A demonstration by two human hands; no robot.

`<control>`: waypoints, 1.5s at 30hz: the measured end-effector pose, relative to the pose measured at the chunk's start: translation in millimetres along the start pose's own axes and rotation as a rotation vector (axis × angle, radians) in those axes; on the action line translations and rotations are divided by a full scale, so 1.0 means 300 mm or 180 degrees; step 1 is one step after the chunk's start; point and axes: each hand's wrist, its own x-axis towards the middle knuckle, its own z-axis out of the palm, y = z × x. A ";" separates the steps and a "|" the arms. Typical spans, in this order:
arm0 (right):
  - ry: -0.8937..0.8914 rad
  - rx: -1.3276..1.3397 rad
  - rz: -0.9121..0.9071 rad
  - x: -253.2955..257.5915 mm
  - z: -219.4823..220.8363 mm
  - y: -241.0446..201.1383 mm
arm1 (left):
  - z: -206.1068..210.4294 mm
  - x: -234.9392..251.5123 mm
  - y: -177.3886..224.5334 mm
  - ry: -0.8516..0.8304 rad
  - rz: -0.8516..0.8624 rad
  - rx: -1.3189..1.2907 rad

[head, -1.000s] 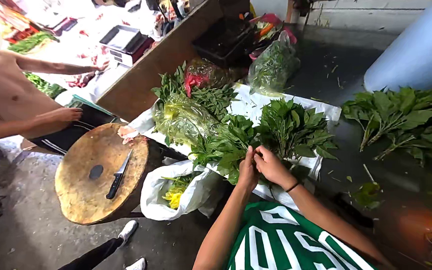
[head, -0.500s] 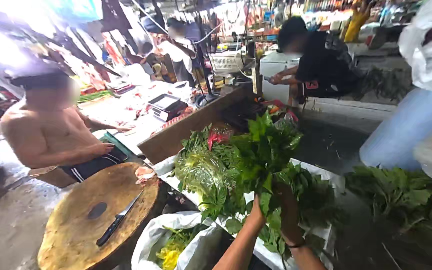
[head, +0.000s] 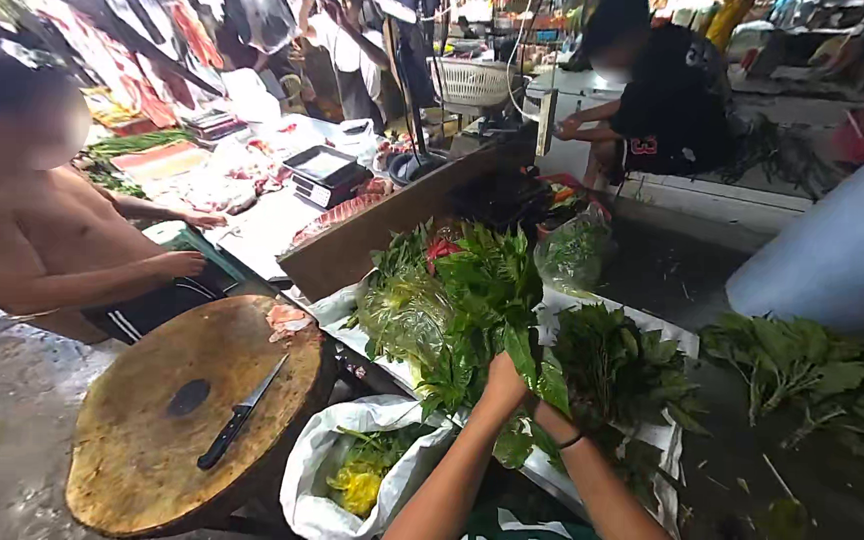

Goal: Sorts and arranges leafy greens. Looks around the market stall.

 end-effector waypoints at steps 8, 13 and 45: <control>-0.0498 0.4119 0.0131 0.149 0.131 -0.036 | -0.114 0.083 -0.203 -0.1117 -0.0998 -0.1578; -0.0003 0.3872 0.0396 0.132 0.263 -0.005 | -0.136 0.101 -0.310 -0.1437 -0.0996 -0.1931; 0.0292 0.3947 0.0709 -0.118 0.096 0.091 | 0.098 0.069 -0.291 -0.2314 -0.0817 -0.2162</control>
